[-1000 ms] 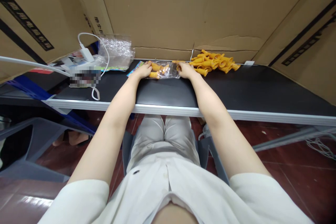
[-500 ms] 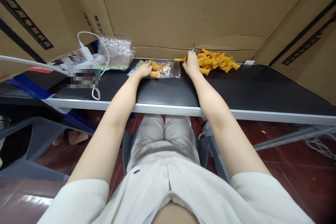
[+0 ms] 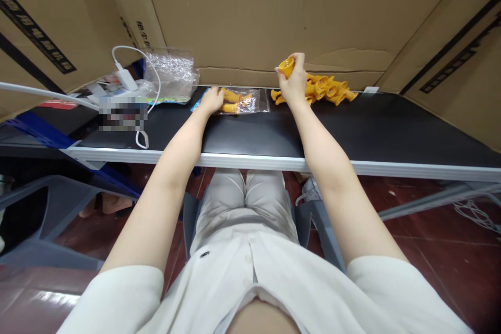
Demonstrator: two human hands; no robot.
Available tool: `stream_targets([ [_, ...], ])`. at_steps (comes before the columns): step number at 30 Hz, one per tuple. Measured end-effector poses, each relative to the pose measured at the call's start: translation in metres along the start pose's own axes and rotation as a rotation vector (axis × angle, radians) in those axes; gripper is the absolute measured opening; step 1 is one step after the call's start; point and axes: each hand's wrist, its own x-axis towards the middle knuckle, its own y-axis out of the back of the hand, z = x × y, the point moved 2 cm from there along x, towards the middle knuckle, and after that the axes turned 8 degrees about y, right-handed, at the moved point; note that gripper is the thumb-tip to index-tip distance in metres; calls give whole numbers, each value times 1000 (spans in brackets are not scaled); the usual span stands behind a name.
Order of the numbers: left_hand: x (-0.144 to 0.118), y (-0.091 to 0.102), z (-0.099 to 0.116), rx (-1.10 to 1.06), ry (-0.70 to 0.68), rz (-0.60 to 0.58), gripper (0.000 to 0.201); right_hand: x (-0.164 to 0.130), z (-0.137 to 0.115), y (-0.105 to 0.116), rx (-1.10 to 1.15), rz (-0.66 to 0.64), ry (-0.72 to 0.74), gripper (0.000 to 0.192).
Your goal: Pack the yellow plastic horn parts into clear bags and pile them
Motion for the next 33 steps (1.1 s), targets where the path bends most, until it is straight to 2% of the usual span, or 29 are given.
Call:
stream_targets([
  [2, -2, 4, 1, -15, 5, -2, 64, -1, -2, -5, 14, -82, 31, 51],
  [8, -11, 10, 6, -36, 37, -1, 62, -8, -6, -23, -9, -436, 111, 51],
  [12, -13, 10, 7, -48, 44, -8, 61, -11, -7, -19, -11, -510, 113, 56],
  [16, -7, 7, 3, -22, 57, 31, 60, -11, -4, -14, -175, -569, -4, 40],
  [19, -3, 5, -1, 20, 64, 26, 63, -12, -1, -14, -195, -624, -45, 34],
  [21, -2, 3, -3, 38, 57, -16, 66, -13, -1, -13, -167, -631, -18, 26],
  [23, -3, 3, -3, 44, 50, -56, 68, -13, -2, -12, -131, -586, 21, 22],
  [30, -7, 5, 0, 56, 21, -102, 68, -11, -15, -7, -42, -454, 85, 25],
  [33, 1, -1, -6, 29, -56, -92, 68, -12, -22, -8, 31, -410, 55, 24],
])
